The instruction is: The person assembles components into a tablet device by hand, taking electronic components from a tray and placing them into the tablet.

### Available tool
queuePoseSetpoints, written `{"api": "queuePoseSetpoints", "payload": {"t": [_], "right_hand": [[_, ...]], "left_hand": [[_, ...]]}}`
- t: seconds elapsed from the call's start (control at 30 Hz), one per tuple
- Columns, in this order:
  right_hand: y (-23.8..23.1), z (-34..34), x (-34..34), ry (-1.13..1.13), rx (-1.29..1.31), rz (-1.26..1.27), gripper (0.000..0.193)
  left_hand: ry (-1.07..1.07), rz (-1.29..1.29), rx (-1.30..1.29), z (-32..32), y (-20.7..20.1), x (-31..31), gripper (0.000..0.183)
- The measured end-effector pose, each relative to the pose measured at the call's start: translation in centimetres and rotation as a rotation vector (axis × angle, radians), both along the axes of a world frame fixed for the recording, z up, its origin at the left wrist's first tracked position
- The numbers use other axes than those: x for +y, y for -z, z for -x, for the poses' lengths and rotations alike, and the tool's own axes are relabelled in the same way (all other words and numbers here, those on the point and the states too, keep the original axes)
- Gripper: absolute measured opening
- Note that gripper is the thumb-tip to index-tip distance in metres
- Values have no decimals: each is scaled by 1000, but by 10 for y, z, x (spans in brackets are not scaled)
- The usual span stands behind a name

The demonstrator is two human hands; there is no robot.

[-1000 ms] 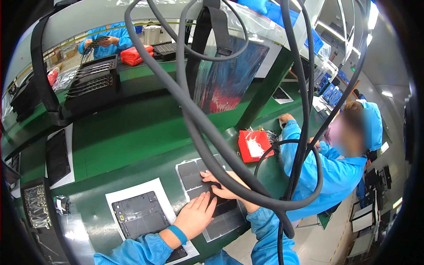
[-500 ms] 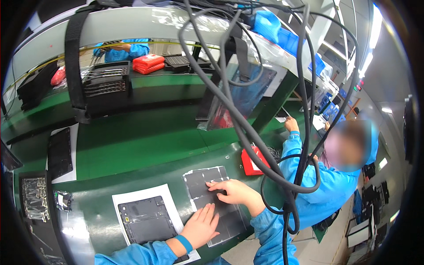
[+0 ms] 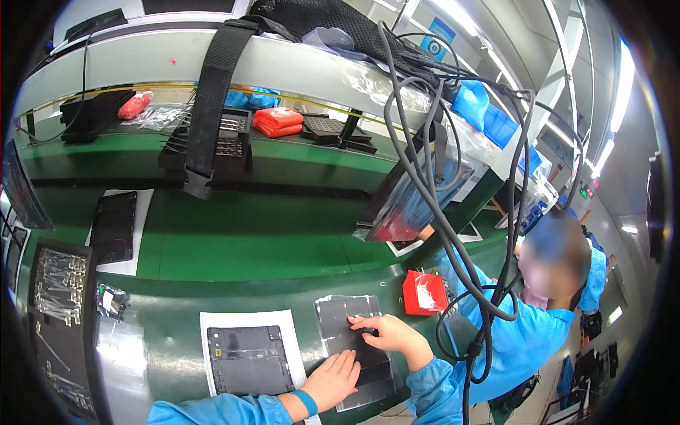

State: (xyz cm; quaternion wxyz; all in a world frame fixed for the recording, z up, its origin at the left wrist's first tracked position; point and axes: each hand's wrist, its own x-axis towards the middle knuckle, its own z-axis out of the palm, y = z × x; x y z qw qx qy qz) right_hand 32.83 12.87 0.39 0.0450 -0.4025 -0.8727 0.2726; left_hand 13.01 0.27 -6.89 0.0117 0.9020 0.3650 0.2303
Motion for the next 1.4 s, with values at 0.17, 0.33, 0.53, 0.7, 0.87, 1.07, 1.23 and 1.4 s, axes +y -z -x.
{"api": "queuePoseSetpoints", "payload": {"t": [0.17, 0.33, 0.53, 0.7, 0.87, 1.07, 1.23, 1.4], "right_hand": [[-8, 0, 1, -1, -52, 64, 31], [-12, 3, 0, -14, -95, 101, 35], [0, 9, -6, -190, 41, -122, 34], [-22, 49, -88, 88, 576, 262, 28], [10, 97, -129, -34, 767, 464, 12], [2, 135, -136, 32, 708, 347, 14], [5, 140, -137, 151, 642, 329, 9], [27, 152, -121, 217, 112, -322, 33]], "left_hand": [[14, -48, -85, -9, 14, 7, 33], [106, 0, -139, -10, 4, -9, 26], [193, 768, -548, 33, -60, -24, 28], [199, 895, -730, 99, -76, -6, 26], [182, 1002, -755, 139, -66, -23, 29], [41, 1140, -1026, 175, -45, -35, 25], [-59, 1256, -1094, 202, -54, -20, 28], [-343, 769, -812, 219, -64, 18, 25]]}}
